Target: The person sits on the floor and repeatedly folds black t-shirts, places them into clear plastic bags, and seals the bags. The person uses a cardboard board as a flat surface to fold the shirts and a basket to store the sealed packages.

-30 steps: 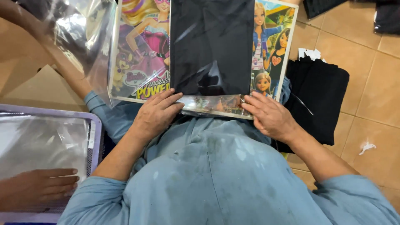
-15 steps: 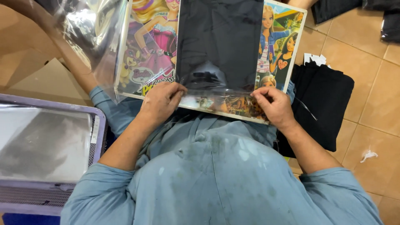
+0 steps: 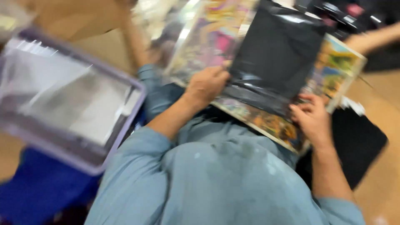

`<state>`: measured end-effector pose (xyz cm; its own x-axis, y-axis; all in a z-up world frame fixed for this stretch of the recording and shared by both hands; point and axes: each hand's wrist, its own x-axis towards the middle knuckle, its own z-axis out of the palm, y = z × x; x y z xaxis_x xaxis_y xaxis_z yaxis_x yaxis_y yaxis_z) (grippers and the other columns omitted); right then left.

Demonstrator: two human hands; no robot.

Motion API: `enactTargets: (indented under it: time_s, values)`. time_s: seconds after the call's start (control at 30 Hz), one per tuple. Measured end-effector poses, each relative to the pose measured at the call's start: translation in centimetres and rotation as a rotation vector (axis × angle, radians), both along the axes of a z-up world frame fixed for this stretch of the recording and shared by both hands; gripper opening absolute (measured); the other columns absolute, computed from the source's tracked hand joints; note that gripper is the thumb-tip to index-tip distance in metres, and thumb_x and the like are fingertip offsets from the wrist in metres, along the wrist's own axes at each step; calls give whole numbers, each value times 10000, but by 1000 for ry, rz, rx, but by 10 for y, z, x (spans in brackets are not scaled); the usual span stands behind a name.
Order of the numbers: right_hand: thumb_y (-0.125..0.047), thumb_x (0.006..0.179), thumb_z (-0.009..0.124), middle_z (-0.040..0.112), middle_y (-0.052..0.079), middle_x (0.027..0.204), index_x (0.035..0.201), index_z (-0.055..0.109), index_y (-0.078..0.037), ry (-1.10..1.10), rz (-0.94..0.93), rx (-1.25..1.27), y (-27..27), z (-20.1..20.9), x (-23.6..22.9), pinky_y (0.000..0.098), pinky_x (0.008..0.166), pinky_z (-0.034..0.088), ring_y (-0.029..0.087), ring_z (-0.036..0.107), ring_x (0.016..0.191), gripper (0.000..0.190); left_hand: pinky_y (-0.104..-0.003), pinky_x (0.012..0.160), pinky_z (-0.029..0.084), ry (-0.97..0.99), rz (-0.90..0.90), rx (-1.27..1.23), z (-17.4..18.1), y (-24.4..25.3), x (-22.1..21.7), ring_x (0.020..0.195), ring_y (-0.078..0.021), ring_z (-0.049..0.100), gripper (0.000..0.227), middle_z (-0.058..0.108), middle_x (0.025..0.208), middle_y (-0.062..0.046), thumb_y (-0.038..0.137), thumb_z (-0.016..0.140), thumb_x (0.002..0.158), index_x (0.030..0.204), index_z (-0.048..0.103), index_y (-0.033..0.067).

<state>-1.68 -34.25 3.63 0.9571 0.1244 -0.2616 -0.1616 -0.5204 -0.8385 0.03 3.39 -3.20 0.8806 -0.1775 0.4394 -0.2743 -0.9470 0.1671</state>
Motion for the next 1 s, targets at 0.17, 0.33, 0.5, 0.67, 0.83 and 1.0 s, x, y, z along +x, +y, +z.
enactTargets:
  time_s: [0.17, 0.33, 0.5, 0.67, 0.83, 1.0]
  values:
    - [-82, 1101, 635, 649, 120, 889, 1451, 458, -31, 33, -88, -54, -21, -20, 8, 281, 598, 507, 164, 627, 689, 396, -409, 901, 503, -21, -255, -289, 60, 72, -32, 991, -306, 644, 192, 652, 1032, -89, 104, 678, 946, 1137, 671, 95]
    - [-68, 1172, 570, 639, 176, 911, 1447, 445, 1, 62, -51, -41, -34, -35, 14, 291, 587, 494, 191, 621, 694, 309, -466, 925, 452, -38, 267, -398, 10, 229, -110, 1005, -341, 621, 150, 701, 1013, -103, 141, 643, 922, 1058, 703, 120]
    - [-67, 1180, 571, 643, 164, 953, 1445, 455, -36, 71, -83, -64, -32, -33, 12, 267, 622, 501, 172, 614, 690, 291, -499, 958, 446, 492, 723, -118, -40, 310, -201, 1164, -354, 545, 277, 672, 1111, -131, 308, 684, 891, 1077, 695, 104]
    - [-52, 1243, 572, 607, 214, 965, 1475, 426, 30, 17, -55, -128, -33, -36, 11, 332, 643, 498, 234, 590, 680, 286, -538, 1178, 279, 643, 748, -242, -68, 320, -218, 1496, -387, 292, 552, 393, 1605, -147, 362, 806, 836, 1276, 585, 112]
    - [-33, 1284, 559, 604, 286, 1035, 1572, 398, 22, 10, -4, -3, -112, -114, 36, 411, 630, 518, 278, 598, 738, 335, -562, 1190, 231, 265, 1056, -207, -65, 344, -242, 1507, -360, 285, 579, 404, 1592, -156, 378, 749, 835, 1328, 591, 119]
    - [-17, 1265, 548, 613, 299, 1081, 1603, 395, -25, 43, -39, -40, -115, -120, 56, 453, 601, 510, 314, 597, 741, 371, -436, 1264, 212, -264, 1540, -787, -157, 413, -297, 1508, -429, 292, 817, 323, 1589, -325, 306, 725, 879, 1501, 371, -89]
